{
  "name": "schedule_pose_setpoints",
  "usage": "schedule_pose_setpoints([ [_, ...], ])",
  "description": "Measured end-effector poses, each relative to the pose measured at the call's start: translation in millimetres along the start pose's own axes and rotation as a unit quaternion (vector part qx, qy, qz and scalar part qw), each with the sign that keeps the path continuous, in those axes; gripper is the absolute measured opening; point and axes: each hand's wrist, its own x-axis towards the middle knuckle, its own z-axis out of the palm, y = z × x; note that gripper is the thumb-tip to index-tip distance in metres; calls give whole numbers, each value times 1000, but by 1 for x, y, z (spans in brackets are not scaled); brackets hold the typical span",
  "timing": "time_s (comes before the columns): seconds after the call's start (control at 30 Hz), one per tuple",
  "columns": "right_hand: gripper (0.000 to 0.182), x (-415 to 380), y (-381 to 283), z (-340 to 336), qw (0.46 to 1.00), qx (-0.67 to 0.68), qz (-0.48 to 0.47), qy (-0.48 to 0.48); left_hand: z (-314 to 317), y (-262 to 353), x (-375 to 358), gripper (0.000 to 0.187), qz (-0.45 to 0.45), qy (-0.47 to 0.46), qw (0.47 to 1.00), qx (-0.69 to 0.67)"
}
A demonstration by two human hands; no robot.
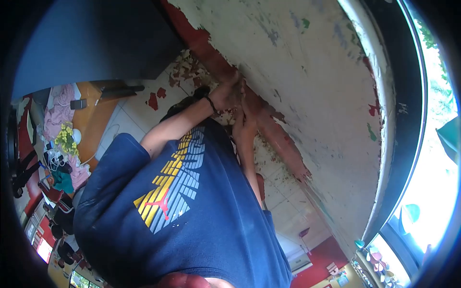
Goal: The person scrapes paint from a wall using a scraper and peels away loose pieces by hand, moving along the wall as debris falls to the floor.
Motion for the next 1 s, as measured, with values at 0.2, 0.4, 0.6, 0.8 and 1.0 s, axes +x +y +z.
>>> schedule_pose_setpoints([
  [0.2, 38, 41, 5, 41, 982, -22, -188, -7, -47, 41, 21, 30, 40, -7, 997, -64],
  [0.4, 38, 19, 6, 12, 993, 44, -94, -57, -20, 25, 5, 29, 39, 28, 998, -44],
  [0.6, 38, 40, 4, 37, 972, 28, -235, 5, -23, 53, 7, 32, 35, 16, 999, -21],
  [0.8, 38, 30, -54, 42, 995, 65, 0, -73, 17, 84, -25, 35, 73, 25, 997, 22],
  [1.0, 39, 41, -29, 29, 982, 39, -183, -34, 29, 70, -9, 34, 90, 59, 994, 20],
])
